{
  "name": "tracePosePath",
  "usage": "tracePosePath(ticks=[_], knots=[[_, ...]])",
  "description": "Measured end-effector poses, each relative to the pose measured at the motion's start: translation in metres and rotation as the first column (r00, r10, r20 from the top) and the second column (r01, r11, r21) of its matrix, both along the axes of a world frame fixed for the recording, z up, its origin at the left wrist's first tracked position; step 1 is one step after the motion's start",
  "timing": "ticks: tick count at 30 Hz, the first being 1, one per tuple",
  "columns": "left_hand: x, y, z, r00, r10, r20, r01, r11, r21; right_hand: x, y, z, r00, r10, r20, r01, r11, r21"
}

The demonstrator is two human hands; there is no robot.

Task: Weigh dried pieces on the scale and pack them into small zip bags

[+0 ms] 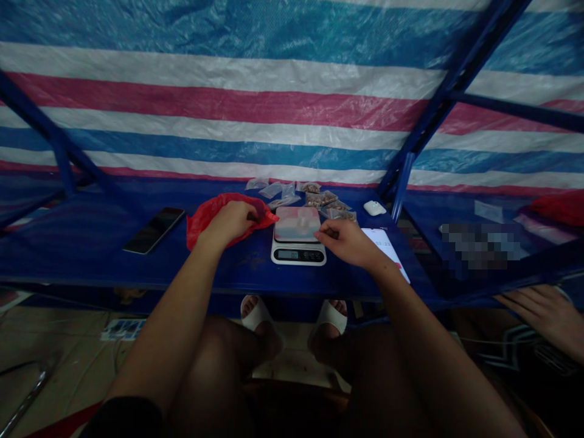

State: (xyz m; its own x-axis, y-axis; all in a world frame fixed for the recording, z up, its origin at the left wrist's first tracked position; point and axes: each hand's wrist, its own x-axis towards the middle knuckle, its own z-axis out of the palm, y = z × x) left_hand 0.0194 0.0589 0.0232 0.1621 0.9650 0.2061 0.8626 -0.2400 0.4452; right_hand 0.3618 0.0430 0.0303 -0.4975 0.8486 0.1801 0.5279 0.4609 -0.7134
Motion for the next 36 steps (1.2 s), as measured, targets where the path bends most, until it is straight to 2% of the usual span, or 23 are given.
tracePosePath(ticks=[4, 10, 14, 15, 18, 21, 24, 26, 31, 36], knots=[[-0.006, 0.001, 0.005, 0.999, 0.021, 0.025, -0.021, 0.999, 0.032, 0.0, 0.001, 0.0, 1.0, -0.001, -0.004, 0.001, 1.0, 0.01], [-0.007, 0.0, 0.014, 0.998, 0.035, -0.058, -0.033, 0.999, 0.041, 0.0, 0.002, -0.001, 1.0, 0.001, -0.001, -0.001, 1.0, 0.016], [-0.002, -0.009, 0.043, 0.994, 0.09, -0.062, -0.092, 0.995, -0.029, 0.001, 0.003, -0.001, 1.0, 0.001, 0.0, -0.001, 1.0, 0.012], [0.001, -0.013, 0.053, 0.995, 0.068, -0.073, -0.072, 0.996, -0.054, 0.001, 0.004, -0.001, 1.0, 0.001, -0.001, -0.001, 1.0, 0.007], [0.018, -0.022, 0.083, 0.998, 0.038, -0.054, -0.038, 0.999, -0.004, 0.002, 0.005, -0.001, 1.0, -0.004, -0.01, 0.004, 1.0, 0.001], [0.049, -0.019, 0.1, 0.996, -0.074, -0.05, 0.076, 0.996, 0.039, 0.002, 0.005, -0.002, 1.0, -0.007, -0.015, 0.008, 1.0, 0.01], [0.084, -0.006, 0.102, 0.969, -0.225, -0.098, 0.228, 0.973, 0.025, 0.002, 0.005, -0.003, 1.0, -0.014, -0.015, 0.014, 1.0, 0.013], [0.103, 0.006, 0.098, 0.945, -0.28, -0.169, 0.28, 0.96, -0.022, 0.002, 0.005, -0.003, 1.0, -0.014, -0.014, 0.015, 1.0, 0.017], [0.126, 0.027, 0.094, 0.9, -0.316, -0.3, 0.287, 0.948, -0.139, 0.004, 0.005, -0.003, 0.999, -0.002, -0.038, 0.003, 1.0, 0.014], [0.135, 0.031, 0.102, 0.866, -0.346, -0.362, 0.289, 0.935, -0.204, 0.007, 0.007, -0.004, 0.999, 0.011, -0.049, -0.01, 1.0, 0.013]])
